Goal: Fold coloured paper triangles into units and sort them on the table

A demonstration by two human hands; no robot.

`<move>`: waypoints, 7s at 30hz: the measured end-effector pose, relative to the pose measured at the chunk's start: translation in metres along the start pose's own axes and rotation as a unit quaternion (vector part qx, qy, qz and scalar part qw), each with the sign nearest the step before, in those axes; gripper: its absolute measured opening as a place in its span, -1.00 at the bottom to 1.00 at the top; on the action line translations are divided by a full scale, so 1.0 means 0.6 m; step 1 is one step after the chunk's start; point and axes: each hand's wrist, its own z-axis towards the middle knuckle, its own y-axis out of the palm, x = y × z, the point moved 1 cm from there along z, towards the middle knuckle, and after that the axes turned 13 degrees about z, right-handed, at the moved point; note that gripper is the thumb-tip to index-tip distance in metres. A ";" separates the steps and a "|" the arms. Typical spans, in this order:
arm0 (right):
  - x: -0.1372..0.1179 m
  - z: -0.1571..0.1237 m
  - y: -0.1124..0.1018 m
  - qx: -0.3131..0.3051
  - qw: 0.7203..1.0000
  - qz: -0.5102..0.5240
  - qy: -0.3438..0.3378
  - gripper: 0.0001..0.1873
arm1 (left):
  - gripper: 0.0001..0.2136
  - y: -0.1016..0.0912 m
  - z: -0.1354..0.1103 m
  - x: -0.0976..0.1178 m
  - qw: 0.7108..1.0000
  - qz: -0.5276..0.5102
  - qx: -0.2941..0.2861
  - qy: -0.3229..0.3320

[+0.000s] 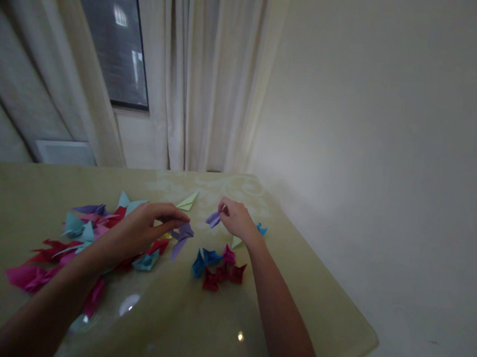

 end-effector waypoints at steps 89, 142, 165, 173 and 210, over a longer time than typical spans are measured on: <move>-0.154 -0.049 0.006 -0.092 0.989 0.052 -0.108 -0.88 | -0.80 -0.011 -0.002 -0.070 0.997 0.035 -0.037 -0.053; -0.167 -0.070 0.022 -0.227 0.967 -0.080 -0.085 -0.88 | -0.73 0.108 -0.194 -0.022 0.982 -0.048 0.013 -0.180; -0.175 -0.076 0.013 -0.214 0.955 -0.203 -0.020 -0.85 | -0.67 0.154 -0.203 -0.065 0.914 0.356 0.058 -0.185; -0.170 -0.075 0.008 -0.179 0.957 -0.227 0.019 -0.74 | -0.81 0.172 -0.217 -0.057 0.960 0.242 0.128 -0.055; -0.198 -0.082 0.091 -0.256 0.955 -0.040 -0.144 -0.91 | -0.52 0.154 -0.226 -0.040 0.963 0.142 0.228 0.000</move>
